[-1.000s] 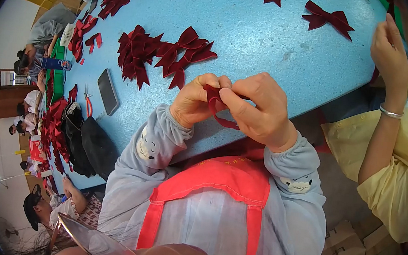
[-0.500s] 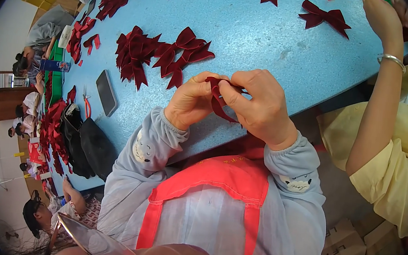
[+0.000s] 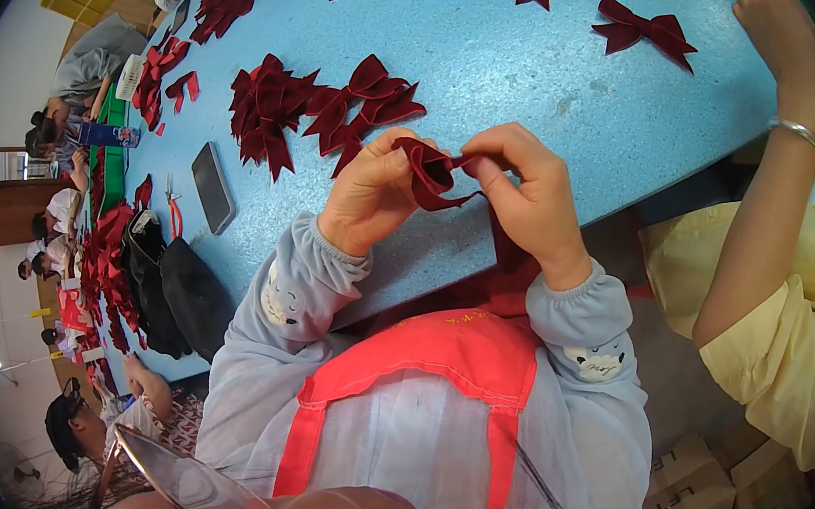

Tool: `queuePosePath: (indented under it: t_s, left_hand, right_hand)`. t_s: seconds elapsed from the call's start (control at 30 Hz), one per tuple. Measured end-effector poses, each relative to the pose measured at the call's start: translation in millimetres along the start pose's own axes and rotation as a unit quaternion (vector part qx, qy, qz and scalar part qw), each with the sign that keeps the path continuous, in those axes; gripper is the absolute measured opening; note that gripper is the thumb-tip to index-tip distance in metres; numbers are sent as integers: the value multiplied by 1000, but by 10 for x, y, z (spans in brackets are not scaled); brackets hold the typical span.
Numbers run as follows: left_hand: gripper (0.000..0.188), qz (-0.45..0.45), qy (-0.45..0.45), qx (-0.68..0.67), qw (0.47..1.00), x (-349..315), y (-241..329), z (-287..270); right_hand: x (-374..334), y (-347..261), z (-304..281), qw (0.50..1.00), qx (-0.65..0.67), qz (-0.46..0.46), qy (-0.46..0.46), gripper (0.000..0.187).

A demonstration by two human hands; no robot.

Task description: Folding and tying red ribbons into bows at a factory workbench.

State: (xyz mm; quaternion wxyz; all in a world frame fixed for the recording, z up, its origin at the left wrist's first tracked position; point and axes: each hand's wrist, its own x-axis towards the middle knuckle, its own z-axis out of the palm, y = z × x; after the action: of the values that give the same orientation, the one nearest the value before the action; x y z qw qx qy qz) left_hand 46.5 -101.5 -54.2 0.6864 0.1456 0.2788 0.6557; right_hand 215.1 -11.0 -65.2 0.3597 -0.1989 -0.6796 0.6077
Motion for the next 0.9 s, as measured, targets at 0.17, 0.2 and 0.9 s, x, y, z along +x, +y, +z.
queuePosePath:
  t_s: [0.17,0.2,0.9]
  left_hand:
    - [18,36,9,23,999,22,-59,50]
    - [18,31,35,21,999,23,-60,45]
    - [17,21,76,12,997,-9,-12,68]
  right_hand:
    - [-21,-110,116,991,84,96,47,24]
    - [-4,-135,123,991,84,96,47,24]
    - [40,-41,23,995,85,51,-16,15]
